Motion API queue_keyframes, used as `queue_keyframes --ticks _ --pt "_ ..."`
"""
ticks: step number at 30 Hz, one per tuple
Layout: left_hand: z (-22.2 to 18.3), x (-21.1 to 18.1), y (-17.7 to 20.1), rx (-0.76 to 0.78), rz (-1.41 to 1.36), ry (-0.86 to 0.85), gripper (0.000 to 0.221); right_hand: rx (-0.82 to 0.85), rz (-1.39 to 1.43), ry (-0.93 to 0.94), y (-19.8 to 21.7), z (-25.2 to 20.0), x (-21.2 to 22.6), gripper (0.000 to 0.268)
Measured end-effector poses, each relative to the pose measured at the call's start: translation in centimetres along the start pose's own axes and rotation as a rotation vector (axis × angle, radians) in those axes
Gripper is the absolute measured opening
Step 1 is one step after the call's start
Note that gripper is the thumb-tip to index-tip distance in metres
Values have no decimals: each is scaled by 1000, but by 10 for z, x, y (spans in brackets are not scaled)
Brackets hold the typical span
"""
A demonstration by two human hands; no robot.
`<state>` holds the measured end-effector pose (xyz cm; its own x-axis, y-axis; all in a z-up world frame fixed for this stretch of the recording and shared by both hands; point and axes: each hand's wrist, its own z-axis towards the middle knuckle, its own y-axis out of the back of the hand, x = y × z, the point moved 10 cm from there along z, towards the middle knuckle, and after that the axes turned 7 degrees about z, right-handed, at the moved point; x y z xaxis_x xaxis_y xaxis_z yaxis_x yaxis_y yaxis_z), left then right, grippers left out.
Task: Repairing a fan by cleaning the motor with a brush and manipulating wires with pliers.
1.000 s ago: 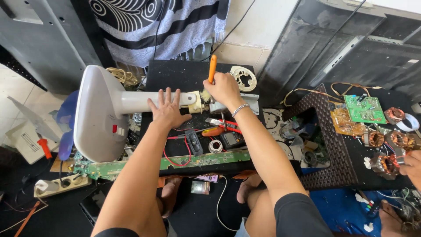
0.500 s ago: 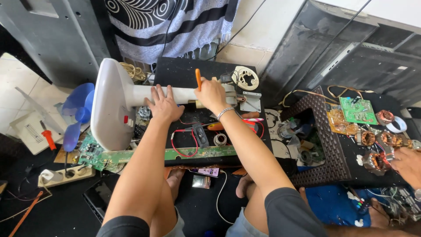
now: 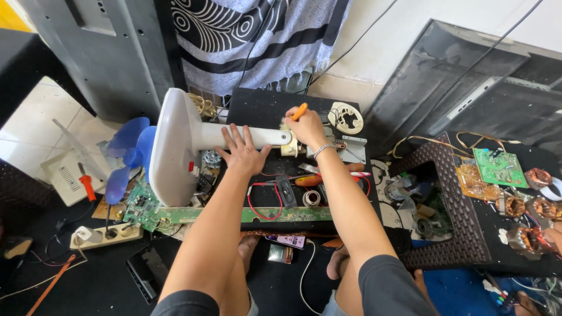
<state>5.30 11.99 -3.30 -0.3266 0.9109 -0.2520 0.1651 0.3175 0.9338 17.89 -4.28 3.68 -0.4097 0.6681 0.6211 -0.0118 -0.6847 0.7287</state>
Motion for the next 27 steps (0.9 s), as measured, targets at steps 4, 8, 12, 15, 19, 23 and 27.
queue_keyframes --ticks 4,8,12,15,19,23,27 --pt "6 -3 -5 -10 39 25 88 120 -121 -12 18 -3 31 20" --pt "16 -4 -13 -66 98 25 88 189 -121 -49 -1 -8 36 24" --pt "20 -2 -21 -63 109 35 88 339 -58 -120 -18 -15 30 25" --pt "18 -5 -19 -90 123 38 88 86 -179 -10 -8 -10 28 29" --pt "19 -4 -17 -78 110 38 88 137 -133 -104 -13 -15 24 42" --pt "20 -3 -19 -72 99 40 89 194 -66 -134 -17 -21 21 35" --pt "17 -4 -14 -66 60 50 89 387 61 -258 -11 -46 39 38"
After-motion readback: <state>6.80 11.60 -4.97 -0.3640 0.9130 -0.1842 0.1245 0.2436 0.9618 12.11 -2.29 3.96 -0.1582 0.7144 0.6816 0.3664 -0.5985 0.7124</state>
